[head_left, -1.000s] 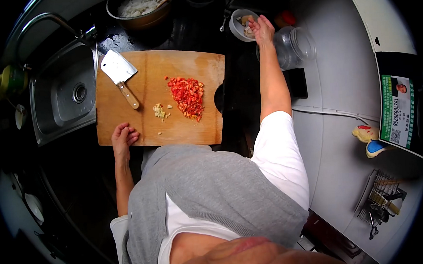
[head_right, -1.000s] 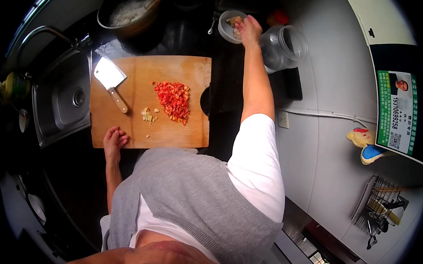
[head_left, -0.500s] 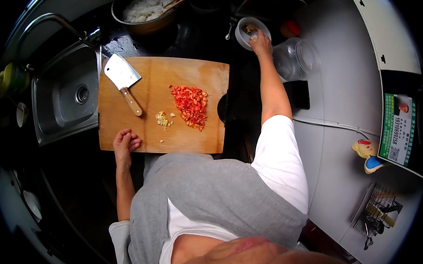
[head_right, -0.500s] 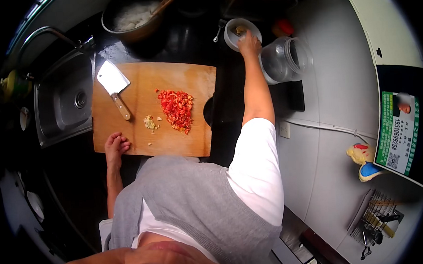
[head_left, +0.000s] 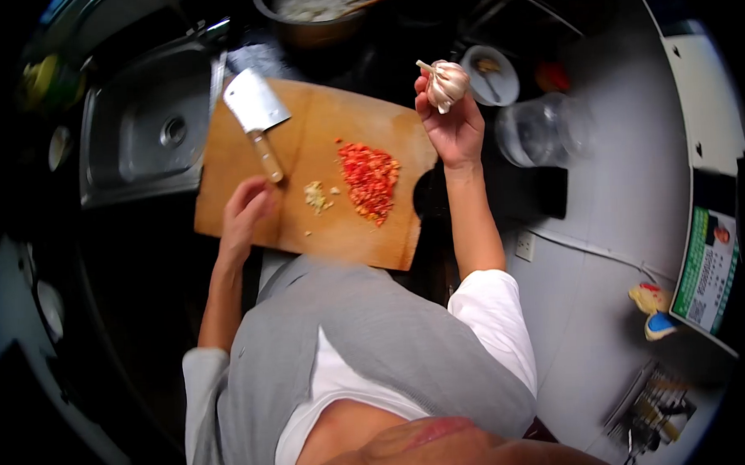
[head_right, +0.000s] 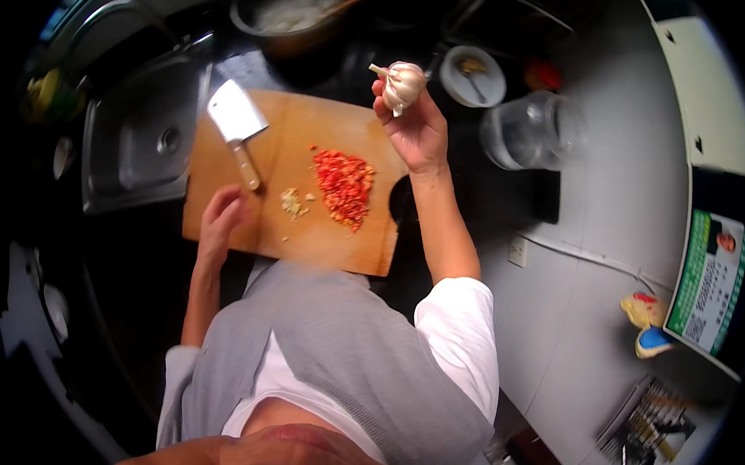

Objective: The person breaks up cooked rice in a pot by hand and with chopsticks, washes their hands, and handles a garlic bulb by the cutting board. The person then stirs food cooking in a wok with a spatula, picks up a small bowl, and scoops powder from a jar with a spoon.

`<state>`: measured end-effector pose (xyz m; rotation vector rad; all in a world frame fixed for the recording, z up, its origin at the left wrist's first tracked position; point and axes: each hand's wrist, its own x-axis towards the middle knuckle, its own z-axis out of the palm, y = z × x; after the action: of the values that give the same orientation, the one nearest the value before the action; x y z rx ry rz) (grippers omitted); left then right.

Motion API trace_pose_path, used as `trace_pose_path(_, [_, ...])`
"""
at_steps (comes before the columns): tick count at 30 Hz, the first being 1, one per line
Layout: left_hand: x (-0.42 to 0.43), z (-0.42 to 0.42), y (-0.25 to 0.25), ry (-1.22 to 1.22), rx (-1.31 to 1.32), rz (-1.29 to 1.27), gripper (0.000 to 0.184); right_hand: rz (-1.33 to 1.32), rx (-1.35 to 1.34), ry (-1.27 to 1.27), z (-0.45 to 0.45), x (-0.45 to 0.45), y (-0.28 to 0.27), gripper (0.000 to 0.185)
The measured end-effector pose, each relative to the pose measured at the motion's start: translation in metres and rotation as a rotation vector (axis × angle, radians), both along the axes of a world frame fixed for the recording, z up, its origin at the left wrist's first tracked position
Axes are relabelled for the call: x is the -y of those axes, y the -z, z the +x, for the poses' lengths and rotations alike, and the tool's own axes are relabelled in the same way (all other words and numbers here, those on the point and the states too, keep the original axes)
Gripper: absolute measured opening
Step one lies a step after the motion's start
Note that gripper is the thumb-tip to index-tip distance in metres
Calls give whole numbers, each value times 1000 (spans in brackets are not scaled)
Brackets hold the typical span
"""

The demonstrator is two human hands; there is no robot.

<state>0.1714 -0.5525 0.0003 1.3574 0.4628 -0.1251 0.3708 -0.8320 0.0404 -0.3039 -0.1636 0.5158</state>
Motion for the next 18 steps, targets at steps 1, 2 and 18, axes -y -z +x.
trace_pose_path(1, [5,11,-13,35,73,-4,30,116,-61,-96,-11,-17,-1,48])
trace_pose_path(2, [8,22,-25,72,148,-6,32,231,-114,-187,-20,-35,-2,49])
trace_pose_path(18, [-83,37,-60,82,411,256,55,-210,-265,-328,-123,-233,8,56])
